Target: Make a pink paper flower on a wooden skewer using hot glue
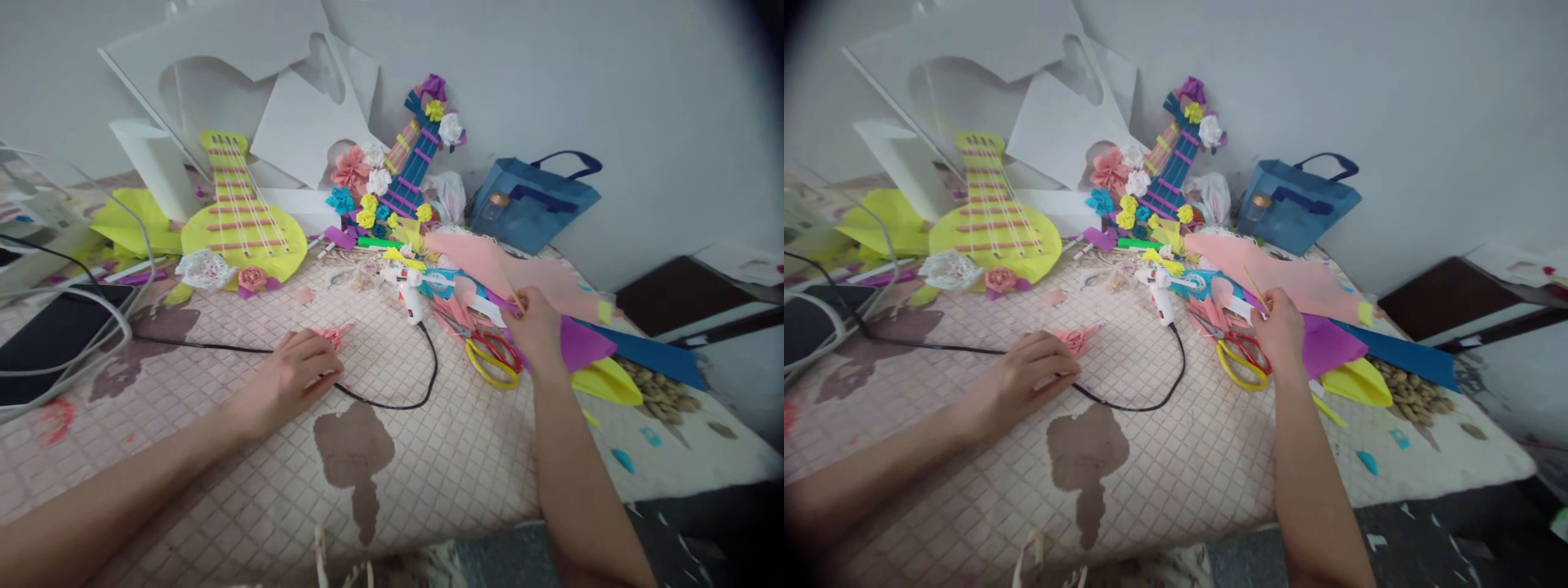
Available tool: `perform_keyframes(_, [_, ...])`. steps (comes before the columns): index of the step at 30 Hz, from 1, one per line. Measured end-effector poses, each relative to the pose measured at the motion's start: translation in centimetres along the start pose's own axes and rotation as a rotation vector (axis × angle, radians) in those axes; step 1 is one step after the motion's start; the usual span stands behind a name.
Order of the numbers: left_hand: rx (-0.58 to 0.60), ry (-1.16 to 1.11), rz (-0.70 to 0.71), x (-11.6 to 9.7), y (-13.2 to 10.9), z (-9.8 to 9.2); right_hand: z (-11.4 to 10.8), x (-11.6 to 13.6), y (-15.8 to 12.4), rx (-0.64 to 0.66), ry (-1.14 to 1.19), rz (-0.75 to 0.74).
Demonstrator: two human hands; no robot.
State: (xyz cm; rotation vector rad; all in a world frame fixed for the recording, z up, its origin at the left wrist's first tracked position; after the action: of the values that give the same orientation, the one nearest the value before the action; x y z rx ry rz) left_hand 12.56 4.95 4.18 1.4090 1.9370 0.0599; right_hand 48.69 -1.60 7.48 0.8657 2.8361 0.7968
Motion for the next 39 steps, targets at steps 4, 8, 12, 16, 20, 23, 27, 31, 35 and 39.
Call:
perform_keyframes(4, [-0.226, 0.097, -0.079, 2.0, 0.1, -4.0, -0.6, 3.8, -1.3, 0.079, 0.115, -0.088])
perform_keyframes(8, [-0.262, 0.098, -0.198, 4.2, 0.0, -5.4, -0.7, 9.9, -4.0, 0.216, 0.163, -0.24])
perform_keyframes(12, [-0.185, 0.073, -0.232, 4.8, 0.0, -4.2, 0.1, 15.5, -7.2, 0.374, 0.23, -0.431])
perform_keyframes(16, [-0.087, 0.095, -0.294, 5.0, -0.2, -2.5, 0.5, 17.0, -8.4, 0.396, 0.231, -0.454])
perform_keyframes(20, [-0.047, 0.16, -0.341, 5.1, -0.3, -1.9, 1.0, 17.3, -8.7, 0.428, 0.23, -0.475])
perform_keyframes(23, [-0.019, 0.188, -0.355, 5.2, -0.4, -1.7, 1.0, 17.3, -8.7, 0.438, 0.23, -0.464])
perform_keyframes(27, [-0.019, 0.154, -0.328, 5.3, -0.2, -1.9, 0.9, 17.6, -8.7, 0.428, 0.237, -0.454])
perform_keyframes(31, [-0.025, 0.11, -0.269, 5.6, 0.0, -1.9, 0.9, 17.9, -8.8, 0.401, 0.217, -0.469])
perform_keyframes(35, [-0.032, 0.072, -0.255, 6.1, -0.1, -1.6, 1.0, 18.3, -9.0, 0.405, 0.215, -0.489])
perform_keyframes(39, [-0.034, 0.038, -0.253, 6.2, 0.0, -1.4, 1.3, 18.7, -9.1, 0.438, 0.228, -0.492])
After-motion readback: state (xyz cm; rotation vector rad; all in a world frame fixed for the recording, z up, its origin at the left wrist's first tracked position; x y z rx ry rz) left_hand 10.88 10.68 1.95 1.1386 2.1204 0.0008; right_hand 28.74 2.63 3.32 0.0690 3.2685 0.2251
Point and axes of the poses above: each hand's wrist, its own y-axis towards the middle knuckle, its own z-axis out of the palm, x = y × z, the point moved 10 cm from there along y, towards the middle knuckle, and after that the axes turned 11 degrees about -y, right-handed, at the moved point
